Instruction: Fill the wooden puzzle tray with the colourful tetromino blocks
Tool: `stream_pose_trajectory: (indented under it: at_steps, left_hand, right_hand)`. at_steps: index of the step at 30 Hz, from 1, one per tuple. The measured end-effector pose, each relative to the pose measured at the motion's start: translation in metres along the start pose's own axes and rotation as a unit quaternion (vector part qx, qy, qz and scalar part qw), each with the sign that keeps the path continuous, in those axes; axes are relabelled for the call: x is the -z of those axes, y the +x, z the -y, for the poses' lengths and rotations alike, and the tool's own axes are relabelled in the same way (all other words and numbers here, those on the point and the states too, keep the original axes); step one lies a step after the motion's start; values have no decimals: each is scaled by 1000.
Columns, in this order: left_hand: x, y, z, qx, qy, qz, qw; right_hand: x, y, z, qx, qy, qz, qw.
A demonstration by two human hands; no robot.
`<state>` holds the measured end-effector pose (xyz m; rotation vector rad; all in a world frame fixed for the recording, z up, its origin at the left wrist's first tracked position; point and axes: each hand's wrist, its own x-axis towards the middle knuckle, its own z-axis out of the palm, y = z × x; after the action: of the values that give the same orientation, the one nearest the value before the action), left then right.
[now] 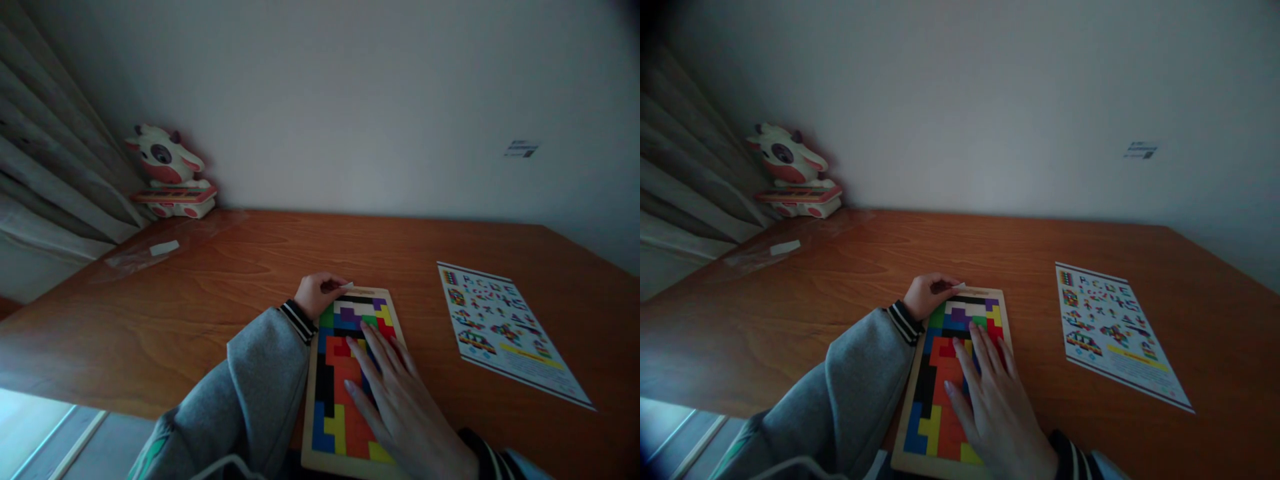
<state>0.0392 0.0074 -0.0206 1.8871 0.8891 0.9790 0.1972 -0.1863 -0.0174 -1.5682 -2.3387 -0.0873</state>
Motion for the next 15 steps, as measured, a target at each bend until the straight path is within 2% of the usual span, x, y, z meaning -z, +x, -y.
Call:
stream_pose_trajectory:
  at_steps: [5, 8, 12, 15]
  left_hand:
    - [-1, -2, -3, -24, 3, -1, 1000]
    - [-1, -4, -5, -58, 15, 14, 998]
    - [-1, -5, -6, -83, 34, 25, 996]
    - [0, -4, -5, -77, 46, 28, 996]
  right_hand:
    - [3, -1, -3, -43, 86, 9, 995]
    - [14, 6, -10, -91, 134, -17, 987]
    - [27, 20, -30, -88, 125, -48, 987]
    - [27, 31, -52, -86, 114, -63, 988]
